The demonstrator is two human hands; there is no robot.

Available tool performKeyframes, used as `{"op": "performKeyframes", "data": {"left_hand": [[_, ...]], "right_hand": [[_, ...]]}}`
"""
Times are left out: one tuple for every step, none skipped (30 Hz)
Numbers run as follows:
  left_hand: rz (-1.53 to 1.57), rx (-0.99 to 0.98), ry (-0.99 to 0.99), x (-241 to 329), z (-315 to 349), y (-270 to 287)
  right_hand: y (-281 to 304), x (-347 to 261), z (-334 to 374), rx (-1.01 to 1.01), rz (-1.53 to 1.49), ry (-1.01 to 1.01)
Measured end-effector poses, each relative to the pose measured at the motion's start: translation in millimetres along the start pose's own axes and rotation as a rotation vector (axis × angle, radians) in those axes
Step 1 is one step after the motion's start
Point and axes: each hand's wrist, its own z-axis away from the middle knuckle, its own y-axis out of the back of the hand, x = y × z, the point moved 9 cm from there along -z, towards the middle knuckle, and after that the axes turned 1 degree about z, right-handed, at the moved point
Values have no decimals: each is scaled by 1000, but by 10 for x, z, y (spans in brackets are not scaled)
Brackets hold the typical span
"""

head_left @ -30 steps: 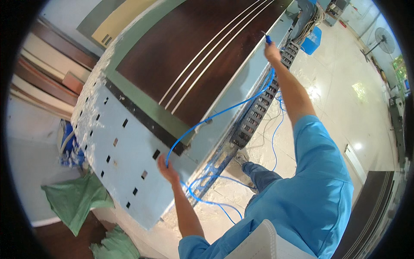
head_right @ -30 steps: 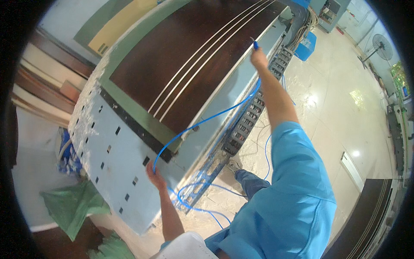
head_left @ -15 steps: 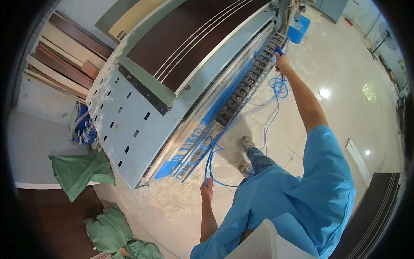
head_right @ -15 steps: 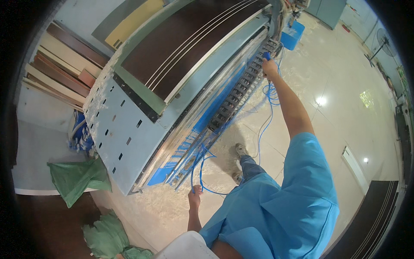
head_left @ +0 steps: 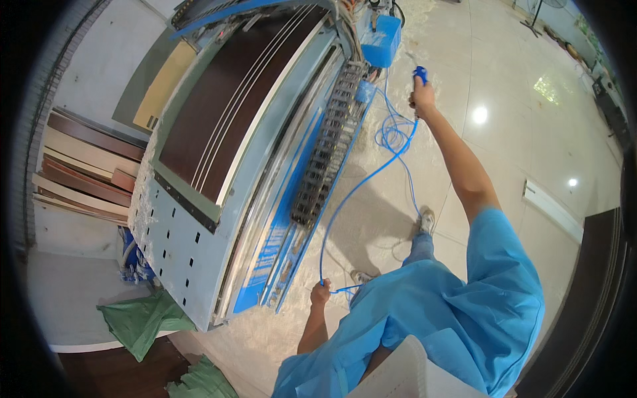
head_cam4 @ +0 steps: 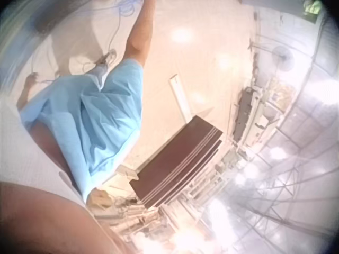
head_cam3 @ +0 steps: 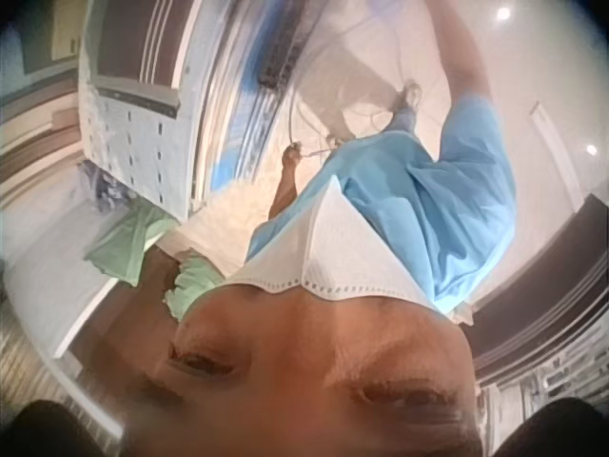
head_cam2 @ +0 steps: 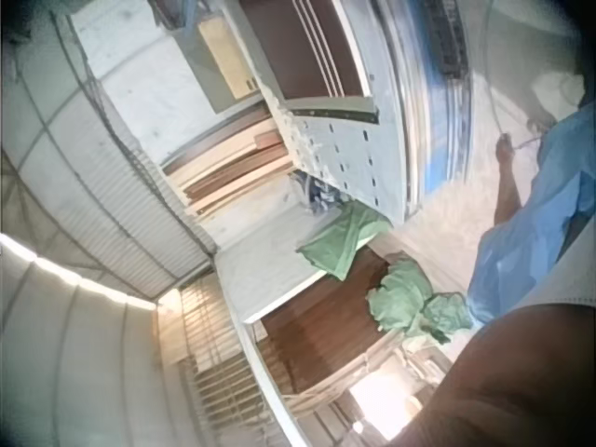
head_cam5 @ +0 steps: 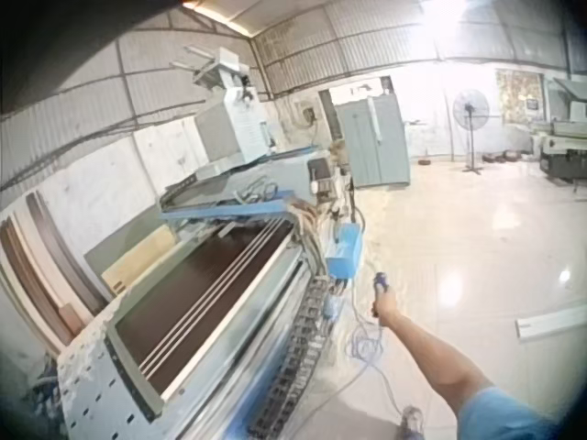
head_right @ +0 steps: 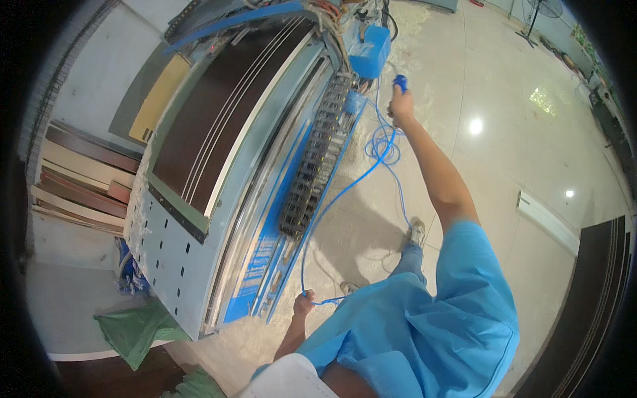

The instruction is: The person uses a blue air gun to blow dust and debris from the floor and the surfaces of large industrial machines. They also measure a machine with a tape measure and place a paper label on it.

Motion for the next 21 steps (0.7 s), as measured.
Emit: {"op": "performKeyframes", "data": {"left_hand": [[71,-16,22,112,-136,-71],[121,-49,93,268,-349,-199],[529,-56,134,440,-491,-335],[534,50,-3,741,-702,-277],[513,118,-54,975,-886,-219],[487,156,-16,1151,-1060,-196],[1072,-65,-212,1567,-1242,-213],[1642,-385,-416,2081,-1329,-216],[1410,31,-135,2011,-1553,-293],[1088,359,129,2016,-1643,-280],[1057,327,36,2411,-1768,-342],[1001,275,76,2717,-1883,-453],[866,265,-148,3187,-1944,-429],[745,239,-304,3615,-1997,-485],[682,315,-257,3837,-2066,-580],[638,316,-291,4081,-2126,-645],[581,312,-274,4244,-2167,-762],[538,290,-169,4287,-2205,-916],[557,224,-162,4395,-2230,-1059],[609,186,-160,4500,-2231,-1221],[591,120,-250,4685,-2215,-1349]], "right_hand": [[179,-93,-137,-51,-89,23],[315,-274,-333,-76,-171,27],[337,-473,-497,-153,-258,46],[438,-582,-580,-194,-327,21],[533,-690,-645,-221,-392,-25],[561,-892,-705,-282,-370,-7],[570,-1076,-728,-343,-340,-1],[558,-1317,-778,-409,-306,16],[531,-1513,-770,-550,-267,4],[559,-1685,-778,-629,-76,61],[602,-1840,-787,-702,107,130],[625,-1957,-780,-790,264,225],[751,-1994,-880,-720,295,216],[879,-2020,-982,-668,306,233],[1023,-2038,-1104,-634,301,268],[1216,-1932,-1277,-551,306,198],[1394,-1779,-1418,-492,293,144],[1592,-1586,-1575,-415,306,72],[1756,-1346,-1657,-442,307,6],[1959,-1103,-1744,-443,344,-35],[2187,-830,-1824,-430,393,-96]]}}
